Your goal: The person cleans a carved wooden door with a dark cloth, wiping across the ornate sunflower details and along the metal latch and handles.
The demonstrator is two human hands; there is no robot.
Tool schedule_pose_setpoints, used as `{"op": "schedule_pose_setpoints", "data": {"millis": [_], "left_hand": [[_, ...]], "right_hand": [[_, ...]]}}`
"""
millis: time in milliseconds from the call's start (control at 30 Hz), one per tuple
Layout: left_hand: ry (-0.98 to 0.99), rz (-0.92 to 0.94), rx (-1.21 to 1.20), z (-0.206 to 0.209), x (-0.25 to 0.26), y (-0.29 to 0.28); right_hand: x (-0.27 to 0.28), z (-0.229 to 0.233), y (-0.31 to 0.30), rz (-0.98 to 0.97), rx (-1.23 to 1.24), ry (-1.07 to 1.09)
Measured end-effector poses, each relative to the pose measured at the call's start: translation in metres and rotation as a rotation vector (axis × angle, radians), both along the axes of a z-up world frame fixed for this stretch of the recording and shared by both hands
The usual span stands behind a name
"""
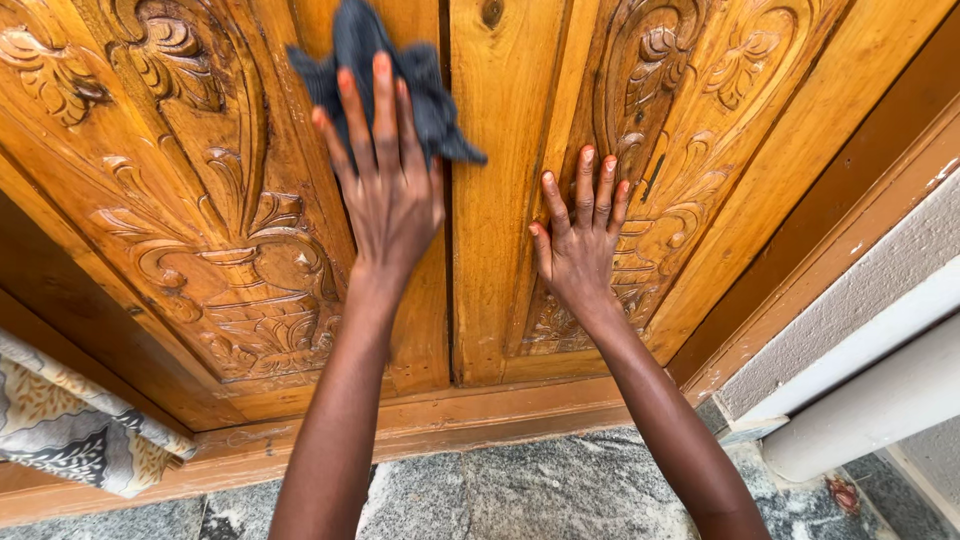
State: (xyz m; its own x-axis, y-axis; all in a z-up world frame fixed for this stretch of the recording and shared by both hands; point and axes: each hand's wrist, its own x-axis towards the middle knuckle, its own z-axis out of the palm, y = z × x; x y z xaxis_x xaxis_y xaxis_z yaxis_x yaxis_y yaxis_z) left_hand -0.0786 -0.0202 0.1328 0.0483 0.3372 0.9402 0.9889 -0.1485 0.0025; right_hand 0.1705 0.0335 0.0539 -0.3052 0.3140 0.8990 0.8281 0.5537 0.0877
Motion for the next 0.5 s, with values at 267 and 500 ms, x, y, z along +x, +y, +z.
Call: {"op": "schedule_pose_setpoints", "data": {"millis": [267,500], "left_hand": [[0.01,-0.026,0.142,0.094,-0.006,0.03],[0.013,0.031,0.202,0.084,-0.005,0.012]], "right_hand": [[-0.01,-0.005,0.0,-0.017,-0.006,0.018],[-0.013,-0.004,-0.005,-0.022,-0.009,0.022]]}}
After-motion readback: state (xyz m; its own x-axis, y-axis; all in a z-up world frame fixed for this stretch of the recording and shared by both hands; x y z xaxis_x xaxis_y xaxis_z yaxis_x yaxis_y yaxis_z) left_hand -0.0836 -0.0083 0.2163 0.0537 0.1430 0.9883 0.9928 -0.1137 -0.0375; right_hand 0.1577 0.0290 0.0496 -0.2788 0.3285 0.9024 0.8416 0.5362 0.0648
